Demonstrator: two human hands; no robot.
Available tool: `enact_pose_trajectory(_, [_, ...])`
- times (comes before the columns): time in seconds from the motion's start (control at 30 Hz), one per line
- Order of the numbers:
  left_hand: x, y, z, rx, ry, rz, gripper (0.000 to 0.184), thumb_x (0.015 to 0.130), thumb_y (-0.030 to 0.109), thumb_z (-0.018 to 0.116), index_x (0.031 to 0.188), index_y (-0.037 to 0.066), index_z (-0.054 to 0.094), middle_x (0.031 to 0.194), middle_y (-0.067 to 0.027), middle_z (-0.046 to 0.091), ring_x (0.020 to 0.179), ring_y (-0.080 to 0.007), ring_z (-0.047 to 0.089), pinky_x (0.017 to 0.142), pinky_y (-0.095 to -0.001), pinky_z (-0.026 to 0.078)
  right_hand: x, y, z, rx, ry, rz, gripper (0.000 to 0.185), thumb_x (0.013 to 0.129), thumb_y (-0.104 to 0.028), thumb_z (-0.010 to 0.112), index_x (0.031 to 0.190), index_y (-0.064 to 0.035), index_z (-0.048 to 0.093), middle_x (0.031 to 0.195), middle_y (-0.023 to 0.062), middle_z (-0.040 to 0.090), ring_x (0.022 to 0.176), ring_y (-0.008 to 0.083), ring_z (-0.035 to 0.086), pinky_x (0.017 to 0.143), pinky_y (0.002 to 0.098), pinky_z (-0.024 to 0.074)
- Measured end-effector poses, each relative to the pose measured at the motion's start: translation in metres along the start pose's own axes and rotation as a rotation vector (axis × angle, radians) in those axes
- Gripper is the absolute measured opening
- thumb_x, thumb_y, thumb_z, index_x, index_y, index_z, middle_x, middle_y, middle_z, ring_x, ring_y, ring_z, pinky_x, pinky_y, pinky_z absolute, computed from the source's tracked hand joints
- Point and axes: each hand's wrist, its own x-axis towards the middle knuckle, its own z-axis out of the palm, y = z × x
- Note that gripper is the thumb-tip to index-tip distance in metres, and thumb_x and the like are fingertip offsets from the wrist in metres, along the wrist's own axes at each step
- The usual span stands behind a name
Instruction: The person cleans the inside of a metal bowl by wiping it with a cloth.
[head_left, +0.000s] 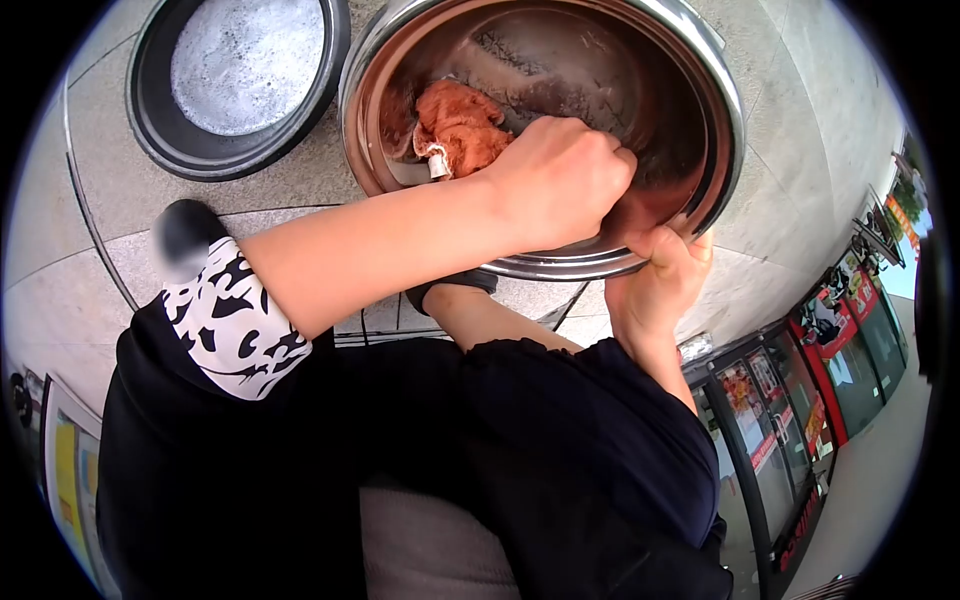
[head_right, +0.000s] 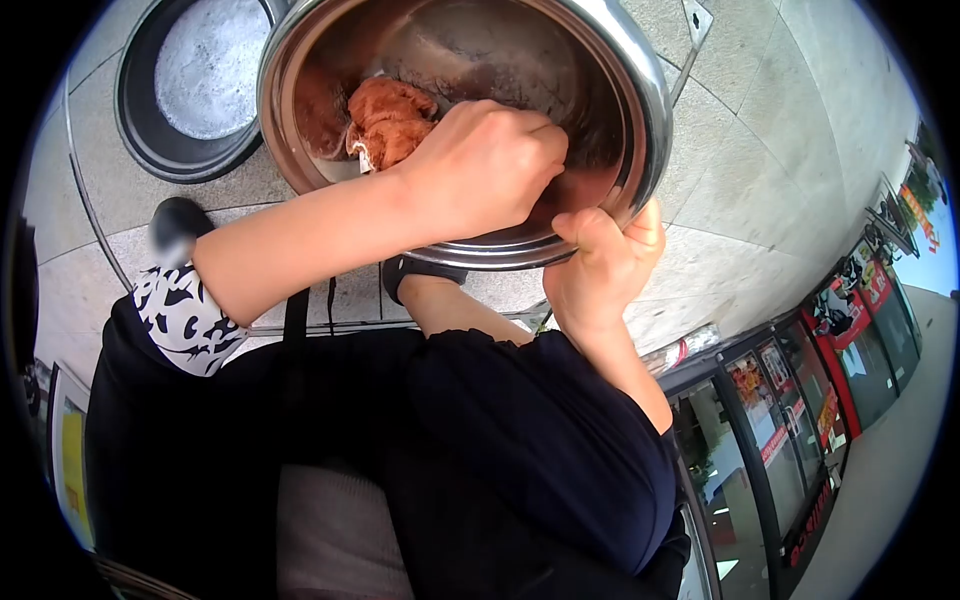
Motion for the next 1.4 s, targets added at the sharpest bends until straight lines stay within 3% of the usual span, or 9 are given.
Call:
enact_pose_trajectory(0.33, [0.008, -0.002, 0.000, 0.094, -0.122, -0.080, 0.011, 0.073, 0.008, 0.061, 0.067, 0.000, 0.058, 0.069, -0.0147, 0.061, 0.064, -0.0350, 0.061, 0.058, -0.0434, 0.050, -0.001, 0.001, 0.002, -0.018, 0.012, -0.035, 0.029, 0.061, 0.012, 0.044, 0.085, 0.0000, 0.056, 0.075, 0.0050, 0.059, 0.063, 0.0098, 0.052, 0.060, 0.0208, 0.0426])
enact_pose_trajectory(0.4, [0.007, 0.000, 0.001, 0.094, -0.105, -0.095, 0.011, 0.073, 0.008, 0.061, 0.067, 0.000, 0.058, 0.069, -0.0148, 0.061, 0.064, -0.0350, 0.061, 0.058, -0.0433, 0.050, -0.001, 0.002, -0.010, -0.027, -0.106, -0.004, 0.041, 0.062, 0.011, 0.041, 0.099, 0.0004, 0.054, 0.091, 0.0076, 0.058, 0.084, 0.0185, 0.056, 0.079, 0.0292, 0.0455])
enact_pose_trajectory(0.63, [0.005, 0.000, -0.001, 0.101, -0.146, -0.087, 0.008, 0.072, 0.007, 0.059, 0.068, 0.000, 0.057, 0.071, -0.0145, 0.062, 0.065, -0.0339, 0.062, 0.058, -0.0423, 0.051, -0.001, 0.005, -0.017, -0.016, -0.200, -0.024, 0.040, 0.062, 0.012, 0.041, 0.098, 0.0006, 0.054, 0.090, 0.0073, 0.058, 0.082, 0.0177, 0.056, 0.077, 0.0285, 0.0453])
enact_pose_trajectory(0.73, [0.004, -0.001, 0.001, 0.152, -0.085, -0.035, 0.006, 0.069, 0.006, 0.060, 0.069, 0.001, 0.057, 0.071, -0.0136, 0.061, 0.064, -0.0321, 0.063, 0.056, -0.0407, 0.052, -0.001, 0.001, -0.003, -0.042, -0.070, 0.004, 0.038, 0.062, 0.012, 0.041, 0.097, 0.0006, 0.053, 0.089, 0.0066, 0.057, 0.081, 0.0170, 0.055, 0.075, 0.0280, 0.0452])
enact_pose_trajectory(0.8, [0.002, 0.003, -0.002, 0.138, 0.000, 0.085, 0.006, 0.067, 0.007, 0.060, 0.068, 0.002, 0.057, 0.071, -0.0123, 0.061, 0.064, -0.0305, 0.063, 0.054, -0.0390, 0.052, -0.001, 0.000, 0.000, -0.035, 0.002, -0.001, 0.027, 0.062, 0.011, 0.044, 0.084, 0.0006, 0.056, 0.076, 0.0058, 0.059, 0.063, 0.0109, 0.052, 0.061, 0.0221, 0.0435])
enact_pose_trajectory(0.97, [0.012, -0.003, -0.001, 0.188, 0.060, 0.143, 0.005, 0.066, 0.006, 0.060, 0.068, 0.002, 0.058, 0.071, -0.0117, 0.060, 0.065, -0.0293, 0.064, 0.055, -0.0378, 0.052, -0.002, 0.000, -0.001, -0.032, 0.000, -0.004, 0.026, 0.063, 0.011, 0.045, 0.084, -0.0003, 0.055, 0.075, 0.0051, 0.058, 0.063, 0.0103, 0.051, 0.061, 0.0220, 0.0433])
enact_pose_trajectory(1.03, [0.004, 0.001, -0.003, 0.162, 0.013, 0.132, 0.005, 0.067, 0.007, 0.059, 0.069, 0.002, 0.058, 0.071, -0.0118, 0.060, 0.065, -0.0293, 0.064, 0.055, -0.0377, 0.052, 0.000, 0.005, -0.015, -0.018, -0.118, 0.002, 0.035, 0.063, 0.012, 0.040, 0.093, 0.0003, 0.053, 0.085, 0.0054, 0.056, 0.079, 0.0151, 0.054, 0.074, 0.0261, 0.0444])
enact_pose_trajectory(1.13, [0.005, -0.005, -0.002, 0.171, -0.061, 0.118, 0.005, 0.068, 0.007, 0.059, 0.071, 0.002, 0.058, 0.071, -0.0115, 0.060, 0.066, -0.0291, 0.064, 0.057, -0.0373, 0.053, 0.000, 0.002, -0.001, -0.013, -0.028, 0.013, 0.026, 0.062, 0.011, 0.045, 0.084, -0.0006, 0.055, 0.076, 0.0052, 0.058, 0.065, 0.0107, 0.052, 0.062, 0.0221, 0.0433])
enact_pose_trajectory(1.4, [0.010, -0.007, -0.009, 0.185, -0.043, 0.291, 0.006, 0.068, 0.009, 0.058, 0.071, 0.003, 0.059, 0.072, -0.0090, 0.060, 0.069, -0.0242, 0.064, 0.058, -0.0340, 0.053, 0.001, 0.000, 0.004, -0.013, -0.026, 0.009, 0.027, 0.061, 0.011, 0.045, 0.084, -0.0003, 0.054, 0.076, 0.0051, 0.058, 0.064, 0.0113, 0.051, 0.062, 0.0216, 0.0429])
